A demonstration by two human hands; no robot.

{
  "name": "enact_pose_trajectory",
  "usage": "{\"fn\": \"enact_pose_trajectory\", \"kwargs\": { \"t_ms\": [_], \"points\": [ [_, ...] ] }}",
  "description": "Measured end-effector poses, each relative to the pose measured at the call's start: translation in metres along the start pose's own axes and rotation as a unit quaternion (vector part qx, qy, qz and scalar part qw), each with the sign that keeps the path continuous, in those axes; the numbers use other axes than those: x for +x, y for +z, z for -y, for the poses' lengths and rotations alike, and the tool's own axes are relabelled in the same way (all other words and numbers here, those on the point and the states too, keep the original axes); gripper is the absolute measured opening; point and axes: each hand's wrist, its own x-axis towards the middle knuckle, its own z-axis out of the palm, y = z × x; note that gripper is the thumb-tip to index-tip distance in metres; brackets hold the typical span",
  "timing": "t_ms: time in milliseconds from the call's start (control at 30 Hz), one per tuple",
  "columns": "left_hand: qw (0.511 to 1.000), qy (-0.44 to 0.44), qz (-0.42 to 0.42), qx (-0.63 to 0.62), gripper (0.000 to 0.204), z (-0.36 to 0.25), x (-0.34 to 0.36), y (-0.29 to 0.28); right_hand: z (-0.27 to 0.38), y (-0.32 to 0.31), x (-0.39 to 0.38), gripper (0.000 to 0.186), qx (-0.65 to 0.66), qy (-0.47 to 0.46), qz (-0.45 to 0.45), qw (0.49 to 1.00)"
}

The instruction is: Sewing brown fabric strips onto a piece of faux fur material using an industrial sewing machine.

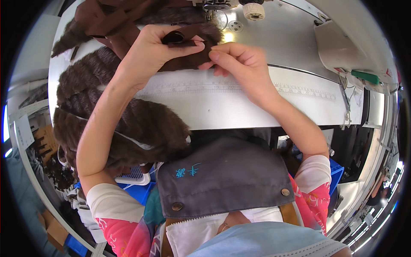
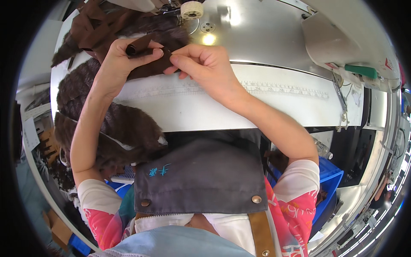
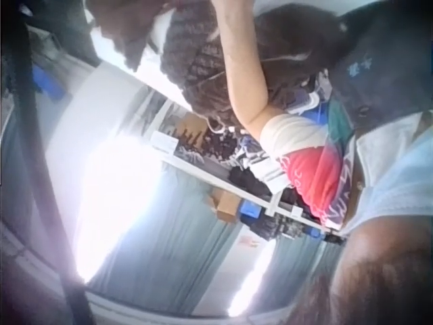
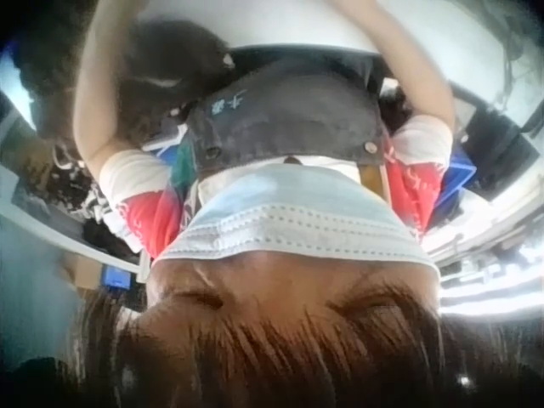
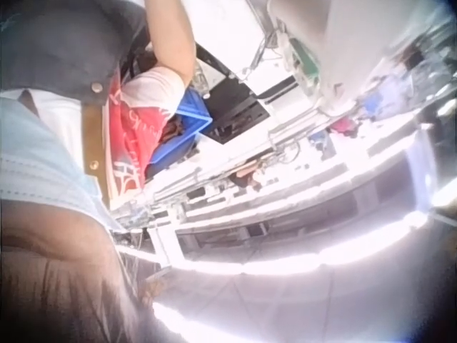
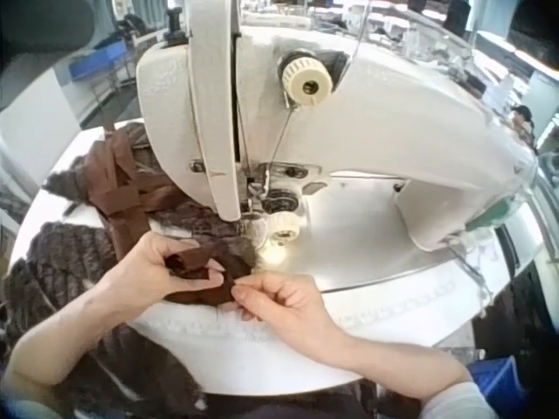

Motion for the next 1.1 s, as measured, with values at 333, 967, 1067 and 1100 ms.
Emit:
{"fn": "enact_pose_trajectory", "kwargs": {
  "t_ms": [333,967,1067,1100],
  "points": [
    [0.926,0.224,-0.072,0.295,0.041,0.027,0.022,-0.003,-0.008,-0.025,0.000,0.027,-0.589,-0.381,0.003,0.713],
    [0.982,-0.023,0.010,0.186,0.021,-0.010,0.034,0.000,-0.018,-0.021,0.022,0.027,-0.608,-0.380,-0.007,0.697],
    [0.978,-0.069,-0.013,0.196,0.021,0.004,0.041,0.004,-0.017,-0.020,0.019,0.026,-0.616,-0.357,-0.005,0.702],
    [0.980,-0.051,-0.015,0.194,0.021,0.006,0.043,0.003,-0.017,-0.020,0.019,0.025,-0.614,-0.360,-0.014,0.703]
  ]
}}
